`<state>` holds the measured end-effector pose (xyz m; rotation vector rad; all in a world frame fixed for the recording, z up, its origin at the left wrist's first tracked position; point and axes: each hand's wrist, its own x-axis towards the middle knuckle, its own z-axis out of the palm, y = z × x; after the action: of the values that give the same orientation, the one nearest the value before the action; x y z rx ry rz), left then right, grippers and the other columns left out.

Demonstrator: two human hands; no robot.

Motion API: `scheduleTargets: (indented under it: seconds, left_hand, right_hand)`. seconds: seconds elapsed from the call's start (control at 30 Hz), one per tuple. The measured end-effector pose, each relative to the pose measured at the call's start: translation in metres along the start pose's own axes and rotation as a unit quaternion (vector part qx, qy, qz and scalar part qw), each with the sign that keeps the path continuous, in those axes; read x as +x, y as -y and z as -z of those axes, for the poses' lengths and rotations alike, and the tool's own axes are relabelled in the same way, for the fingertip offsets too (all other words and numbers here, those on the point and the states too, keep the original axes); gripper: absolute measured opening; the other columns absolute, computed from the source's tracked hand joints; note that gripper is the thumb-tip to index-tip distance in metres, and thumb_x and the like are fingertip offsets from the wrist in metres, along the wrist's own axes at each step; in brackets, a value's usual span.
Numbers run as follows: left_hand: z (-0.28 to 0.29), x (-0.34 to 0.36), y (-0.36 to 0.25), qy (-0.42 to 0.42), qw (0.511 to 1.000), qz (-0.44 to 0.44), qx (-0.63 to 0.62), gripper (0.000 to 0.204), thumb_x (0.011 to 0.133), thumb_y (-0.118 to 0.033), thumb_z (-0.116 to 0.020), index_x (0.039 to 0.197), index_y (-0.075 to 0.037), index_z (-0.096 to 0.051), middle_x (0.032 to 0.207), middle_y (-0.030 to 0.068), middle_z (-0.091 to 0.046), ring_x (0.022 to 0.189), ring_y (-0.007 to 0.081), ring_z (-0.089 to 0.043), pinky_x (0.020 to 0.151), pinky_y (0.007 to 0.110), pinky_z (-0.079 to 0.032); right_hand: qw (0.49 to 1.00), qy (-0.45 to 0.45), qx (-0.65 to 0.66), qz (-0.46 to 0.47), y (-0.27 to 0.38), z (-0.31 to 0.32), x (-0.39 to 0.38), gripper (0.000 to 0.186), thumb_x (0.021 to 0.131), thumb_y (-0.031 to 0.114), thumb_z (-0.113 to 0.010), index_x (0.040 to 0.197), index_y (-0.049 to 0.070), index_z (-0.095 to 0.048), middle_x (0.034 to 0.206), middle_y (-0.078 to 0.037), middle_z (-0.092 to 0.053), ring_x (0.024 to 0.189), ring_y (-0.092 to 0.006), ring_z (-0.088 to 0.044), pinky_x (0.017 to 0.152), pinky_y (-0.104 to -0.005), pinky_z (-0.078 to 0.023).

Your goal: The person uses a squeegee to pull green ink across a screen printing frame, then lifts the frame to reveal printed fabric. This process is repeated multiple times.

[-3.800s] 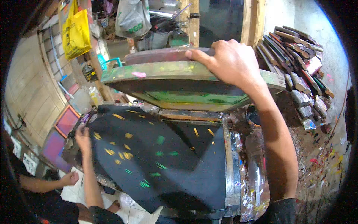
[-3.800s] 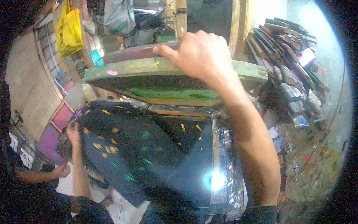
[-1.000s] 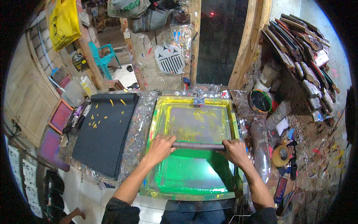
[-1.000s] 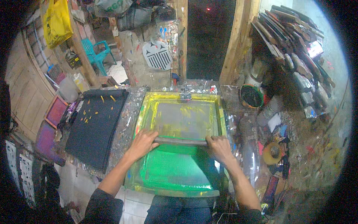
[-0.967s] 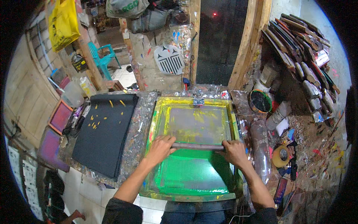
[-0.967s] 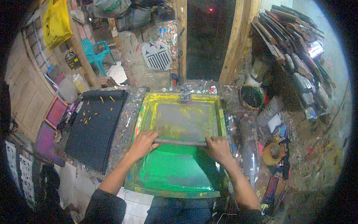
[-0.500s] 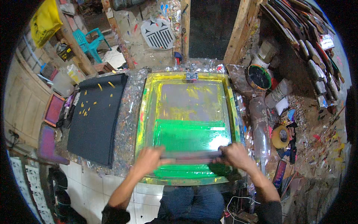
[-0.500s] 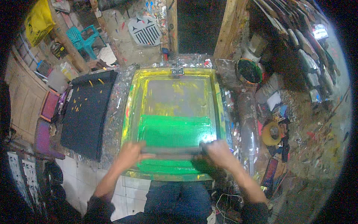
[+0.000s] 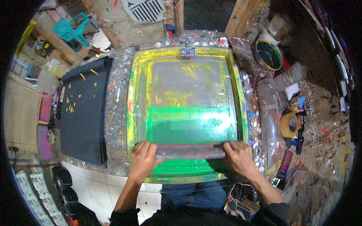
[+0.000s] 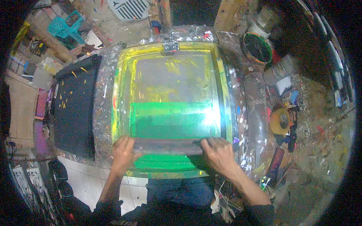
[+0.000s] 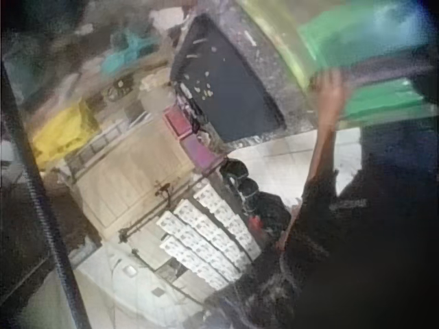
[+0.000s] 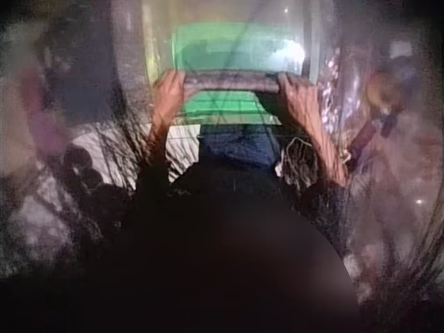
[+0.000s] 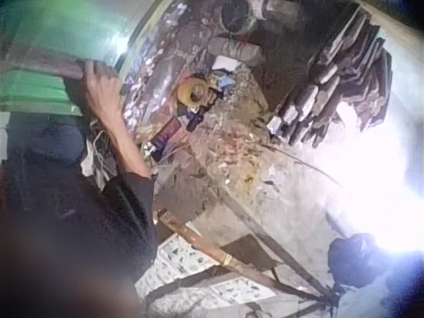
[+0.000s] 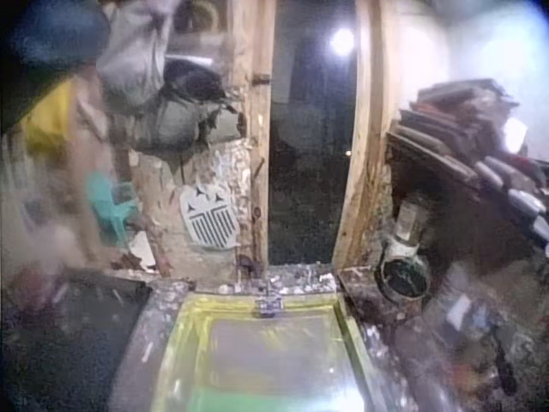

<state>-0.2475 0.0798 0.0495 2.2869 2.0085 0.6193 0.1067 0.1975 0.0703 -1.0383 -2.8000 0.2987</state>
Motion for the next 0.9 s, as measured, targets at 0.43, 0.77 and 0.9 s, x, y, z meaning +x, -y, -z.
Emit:
scheduleTargets:
  seconds: [0.43, 0.77, 0.9]
  left_hand:
    - [0.015, -0.13, -0.023, -0.055, 0.985, 0.158, 0.03, 0.141, 0.054, -0.066, -0.094, 0.159, -0.002, -0.025, 0.161, 0.0303, -0.033, 0.157, 0.0448, -0.017, 0.124, 0.069, -0.001]
    - [0.053, -0.118, -0.023, -0.278, 0.912, 0.23, -0.195, 0.145, 0.045, -0.068, -0.095, 0.156, -0.003, -0.027, 0.154, 0.0222, -0.041, 0.147, 0.0372, -0.04, 0.127, 0.058, -0.019]
    - [0.095, -0.05, -0.019, -0.507, 0.81, 0.196, -0.218, 0.106, 0.082, -0.059, -0.082, 0.153, 0.0, -0.03, 0.15, 0.0179, -0.042, 0.139, 0.0327, -0.046, 0.121, 0.051, -0.029]
  right_hand:
    - [0.994, -0.07, -0.083, -0.011, 0.073, 0.013, -0.063, 0.043, 0.079, 0.029, -0.082, 0.107, 0.003, -0.064, 0.097, -0.015, -0.066, 0.105, -0.0321, -0.066, 0.103, -0.0579, -0.043]
    - [0.926, -0.357, -0.119, 0.002, 0.121, 0.053, -0.04, 0.07, 0.086, 0.075, -0.065, 0.096, 0.005, -0.068, 0.08, -0.01, -0.056, 0.083, -0.0296, -0.055, 0.095, -0.054, -0.035]
    - [0.923, -0.347, -0.163, 0.027, 0.111, 0.155, 0.024, 0.066, 0.083, 0.073, -0.071, 0.084, 0.008, -0.061, 0.075, -0.008, -0.051, 0.072, -0.0302, -0.052, 0.079, -0.0474, -0.038]
